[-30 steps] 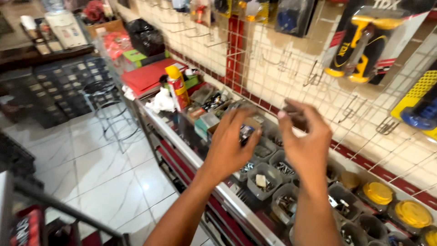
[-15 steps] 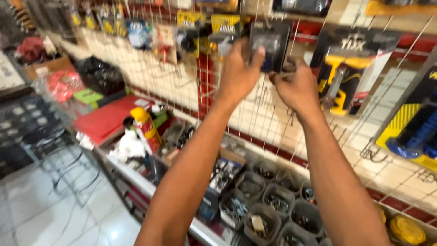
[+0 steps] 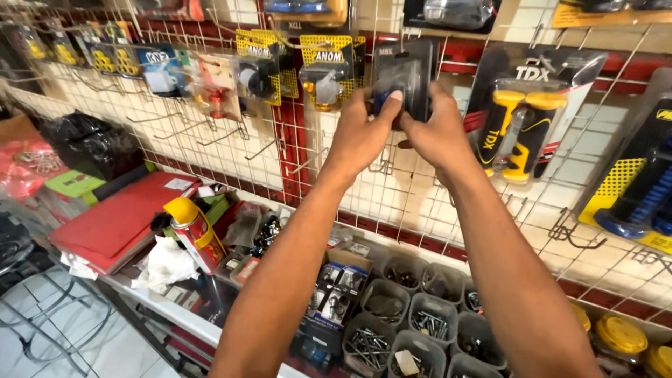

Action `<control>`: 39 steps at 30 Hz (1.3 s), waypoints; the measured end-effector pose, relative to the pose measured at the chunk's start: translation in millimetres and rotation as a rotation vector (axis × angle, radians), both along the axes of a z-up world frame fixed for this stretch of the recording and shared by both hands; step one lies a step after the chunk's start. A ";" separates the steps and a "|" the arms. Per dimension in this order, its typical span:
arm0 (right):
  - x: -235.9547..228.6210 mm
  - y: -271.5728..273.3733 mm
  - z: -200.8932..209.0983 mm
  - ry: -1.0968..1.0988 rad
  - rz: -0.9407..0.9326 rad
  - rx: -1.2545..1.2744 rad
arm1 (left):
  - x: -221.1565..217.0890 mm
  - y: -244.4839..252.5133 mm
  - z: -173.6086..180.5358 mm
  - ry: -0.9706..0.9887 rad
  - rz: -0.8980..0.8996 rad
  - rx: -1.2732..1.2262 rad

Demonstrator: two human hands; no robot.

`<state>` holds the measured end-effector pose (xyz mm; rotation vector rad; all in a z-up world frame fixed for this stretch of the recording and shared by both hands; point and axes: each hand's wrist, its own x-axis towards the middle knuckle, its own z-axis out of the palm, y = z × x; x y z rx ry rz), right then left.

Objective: The person picks up packaged motorcycle parts from a counter and places them onto display hooks on a wire mesh wall rack.

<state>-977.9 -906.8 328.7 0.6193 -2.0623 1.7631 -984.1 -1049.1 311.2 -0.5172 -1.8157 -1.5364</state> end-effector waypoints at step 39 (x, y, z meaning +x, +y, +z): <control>70.2 4.6 27.2 0.194 0.465 -0.287 | 60.5 6.5 84.9 -0.036 0.085 0.133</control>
